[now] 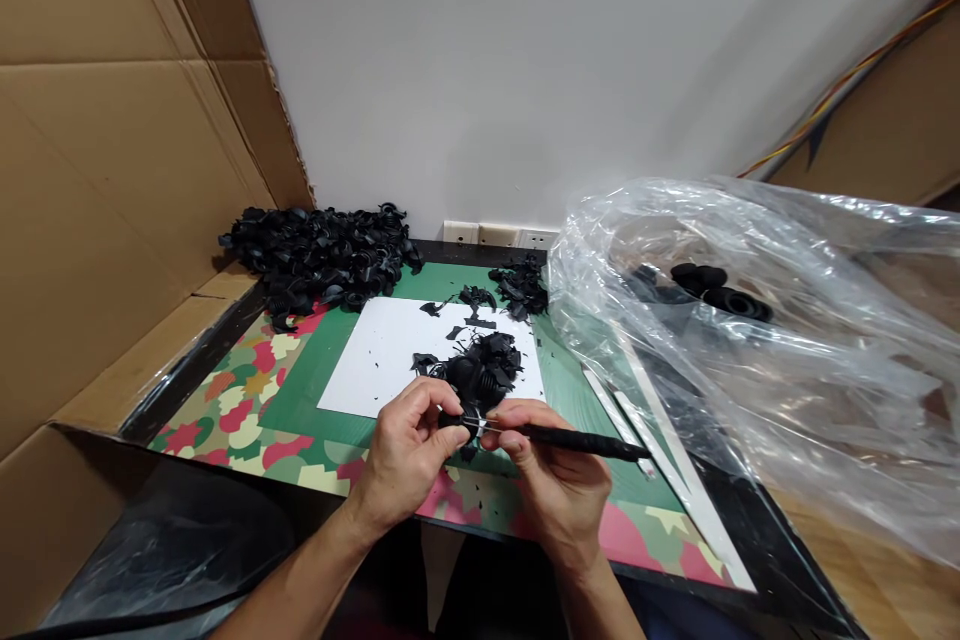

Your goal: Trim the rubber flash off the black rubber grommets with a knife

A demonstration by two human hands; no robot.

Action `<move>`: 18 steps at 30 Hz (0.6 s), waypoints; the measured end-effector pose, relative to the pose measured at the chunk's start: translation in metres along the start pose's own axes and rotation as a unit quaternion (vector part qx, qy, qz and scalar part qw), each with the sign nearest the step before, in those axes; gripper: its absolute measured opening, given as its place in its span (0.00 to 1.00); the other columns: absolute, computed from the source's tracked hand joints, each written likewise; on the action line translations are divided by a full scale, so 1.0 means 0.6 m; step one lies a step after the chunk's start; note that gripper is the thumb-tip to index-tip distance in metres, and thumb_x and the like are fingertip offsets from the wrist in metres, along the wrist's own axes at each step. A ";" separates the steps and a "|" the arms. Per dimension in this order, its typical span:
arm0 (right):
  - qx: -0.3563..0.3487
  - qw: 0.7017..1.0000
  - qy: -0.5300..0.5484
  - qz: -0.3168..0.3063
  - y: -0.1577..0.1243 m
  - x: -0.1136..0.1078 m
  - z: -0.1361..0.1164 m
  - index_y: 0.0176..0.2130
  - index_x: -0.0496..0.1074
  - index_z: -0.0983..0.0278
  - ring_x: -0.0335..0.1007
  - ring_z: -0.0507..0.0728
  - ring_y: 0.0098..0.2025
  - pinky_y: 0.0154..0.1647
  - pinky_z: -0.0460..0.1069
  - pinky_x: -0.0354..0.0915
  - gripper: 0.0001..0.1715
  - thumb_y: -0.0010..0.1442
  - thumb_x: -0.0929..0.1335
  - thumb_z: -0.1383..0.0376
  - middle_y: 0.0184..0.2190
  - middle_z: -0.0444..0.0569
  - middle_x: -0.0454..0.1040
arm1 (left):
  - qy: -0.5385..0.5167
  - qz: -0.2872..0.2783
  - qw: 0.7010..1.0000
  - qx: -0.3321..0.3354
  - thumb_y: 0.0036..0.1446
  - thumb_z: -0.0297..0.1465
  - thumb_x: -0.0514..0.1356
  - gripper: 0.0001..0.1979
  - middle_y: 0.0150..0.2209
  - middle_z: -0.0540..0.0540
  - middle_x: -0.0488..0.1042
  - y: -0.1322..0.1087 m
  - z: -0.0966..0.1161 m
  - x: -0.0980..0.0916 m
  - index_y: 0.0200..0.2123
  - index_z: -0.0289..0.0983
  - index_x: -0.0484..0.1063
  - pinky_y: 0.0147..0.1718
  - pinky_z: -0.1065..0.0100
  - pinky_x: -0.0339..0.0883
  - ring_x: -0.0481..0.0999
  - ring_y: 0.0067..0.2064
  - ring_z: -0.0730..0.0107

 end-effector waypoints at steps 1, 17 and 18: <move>-0.005 1.000 -0.002 -0.001 0.000 0.000 0.000 0.31 0.76 0.62 0.73 0.56 0.28 0.29 0.51 0.70 0.03 0.57 0.72 0.64 0.26 0.47 0.76 | 0.001 -0.001 1.000 0.001 0.45 0.23 0.63 0.05 0.33 0.47 0.70 0.000 0.000 0.000 0.28 0.37 0.71 0.32 0.68 0.63 0.70 0.34 0.67; 0.034 0.999 -0.007 0.007 0.001 -0.004 0.012 0.32 0.76 0.63 0.74 0.54 0.22 0.25 0.49 0.71 0.07 0.56 0.72 0.61 0.27 0.46 0.77 | -0.003 -0.007 1.000 0.006 0.46 0.22 0.62 0.05 0.34 0.46 0.70 0.000 -0.001 0.002 0.28 0.37 0.70 0.32 0.68 0.63 0.70 0.35 0.67; 0.005 1.000 -0.028 -0.001 0.000 -0.002 0.005 0.32 0.75 0.62 0.74 0.54 0.24 0.26 0.49 0.71 0.06 0.58 0.71 0.62 0.27 0.47 0.76 | -0.003 -0.006 1.000 0.005 0.46 0.23 0.62 0.05 0.34 0.46 0.70 0.000 0.000 0.002 0.28 0.37 0.70 0.32 0.68 0.63 0.70 0.35 0.67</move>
Point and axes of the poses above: each hand's wrist, its own y-axis towards the middle knuckle, its own x-axis out of the palm, z = x × y, the point moved 7 cm from there along y, towards the middle knuckle
